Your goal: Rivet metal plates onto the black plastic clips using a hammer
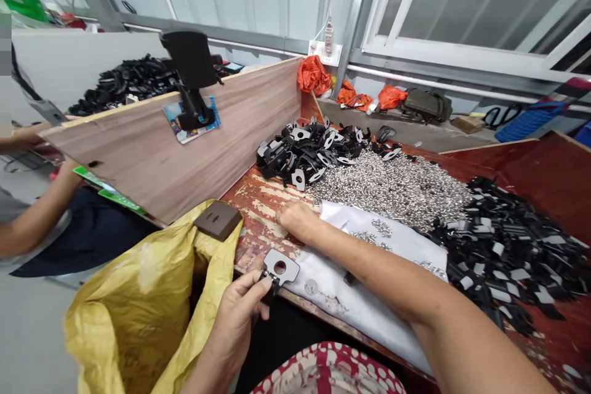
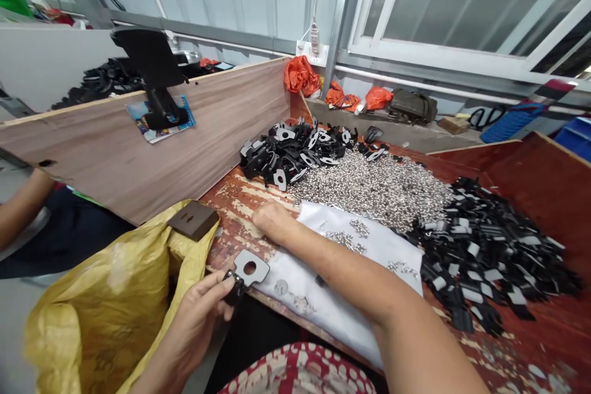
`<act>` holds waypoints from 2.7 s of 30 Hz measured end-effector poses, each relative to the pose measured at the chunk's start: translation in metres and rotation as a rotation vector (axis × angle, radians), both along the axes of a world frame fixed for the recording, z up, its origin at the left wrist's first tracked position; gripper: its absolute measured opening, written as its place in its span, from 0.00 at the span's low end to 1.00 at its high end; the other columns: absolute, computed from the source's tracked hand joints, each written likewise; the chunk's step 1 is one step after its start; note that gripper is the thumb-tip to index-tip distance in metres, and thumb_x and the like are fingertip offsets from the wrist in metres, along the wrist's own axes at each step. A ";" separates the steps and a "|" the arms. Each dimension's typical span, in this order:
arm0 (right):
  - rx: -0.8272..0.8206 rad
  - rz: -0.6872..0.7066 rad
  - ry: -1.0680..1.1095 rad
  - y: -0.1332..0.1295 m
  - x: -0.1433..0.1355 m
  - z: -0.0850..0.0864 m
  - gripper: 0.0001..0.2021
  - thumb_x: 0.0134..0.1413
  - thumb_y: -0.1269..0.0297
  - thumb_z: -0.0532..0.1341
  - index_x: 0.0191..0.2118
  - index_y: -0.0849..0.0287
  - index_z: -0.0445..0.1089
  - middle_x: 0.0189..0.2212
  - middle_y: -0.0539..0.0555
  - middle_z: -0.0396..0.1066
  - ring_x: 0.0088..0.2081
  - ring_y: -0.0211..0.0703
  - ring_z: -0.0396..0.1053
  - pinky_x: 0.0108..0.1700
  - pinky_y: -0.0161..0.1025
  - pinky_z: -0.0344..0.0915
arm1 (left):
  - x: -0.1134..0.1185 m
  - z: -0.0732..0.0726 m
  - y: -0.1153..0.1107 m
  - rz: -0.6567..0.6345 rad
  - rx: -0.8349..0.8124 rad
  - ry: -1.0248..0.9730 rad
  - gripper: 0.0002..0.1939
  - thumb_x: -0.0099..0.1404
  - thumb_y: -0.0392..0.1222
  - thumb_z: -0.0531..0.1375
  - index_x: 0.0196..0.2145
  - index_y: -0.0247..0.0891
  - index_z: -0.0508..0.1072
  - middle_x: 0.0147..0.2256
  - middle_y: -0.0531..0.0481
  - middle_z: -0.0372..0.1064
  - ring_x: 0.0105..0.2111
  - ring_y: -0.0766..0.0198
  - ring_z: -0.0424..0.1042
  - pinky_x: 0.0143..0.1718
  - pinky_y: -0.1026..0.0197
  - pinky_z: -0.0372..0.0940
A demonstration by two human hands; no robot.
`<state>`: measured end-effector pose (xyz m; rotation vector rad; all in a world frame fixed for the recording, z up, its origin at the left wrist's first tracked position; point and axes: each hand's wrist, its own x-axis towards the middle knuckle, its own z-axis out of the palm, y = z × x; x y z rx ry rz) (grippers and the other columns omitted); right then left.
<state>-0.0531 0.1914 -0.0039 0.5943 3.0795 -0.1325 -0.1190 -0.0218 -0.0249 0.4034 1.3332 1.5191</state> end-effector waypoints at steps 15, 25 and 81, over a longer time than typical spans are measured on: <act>-0.141 0.055 0.513 -0.077 0.098 0.055 0.09 0.65 0.73 0.56 0.40 0.59 0.75 0.33 0.52 0.73 0.37 0.42 0.68 0.49 0.43 0.65 | 0.016 0.018 0.007 0.157 0.153 -0.335 0.16 0.54 0.51 0.73 0.31 0.35 0.79 0.28 0.50 0.72 0.25 0.64 0.65 0.15 0.67 0.62; 0.089 0.025 0.532 -0.117 0.124 0.058 0.11 0.66 0.70 0.54 0.31 0.58 0.69 0.28 0.52 0.69 0.34 0.44 0.64 0.63 0.57 0.56 | 0.054 0.020 0.012 0.066 0.178 -0.261 0.16 0.55 0.49 0.74 0.31 0.34 0.78 0.28 0.52 0.71 0.24 0.68 0.64 0.19 0.67 0.64; -0.201 -0.550 0.184 -0.165 0.314 -0.007 0.23 0.72 0.65 0.49 0.68 0.49 0.59 0.50 0.54 0.78 0.41 0.46 0.79 0.39 0.41 0.75 | 0.098 -0.028 -0.003 -0.334 -0.058 0.653 0.23 0.70 0.57 0.53 0.49 0.38 0.77 0.26 0.53 0.68 0.29 0.58 0.70 0.31 0.61 0.64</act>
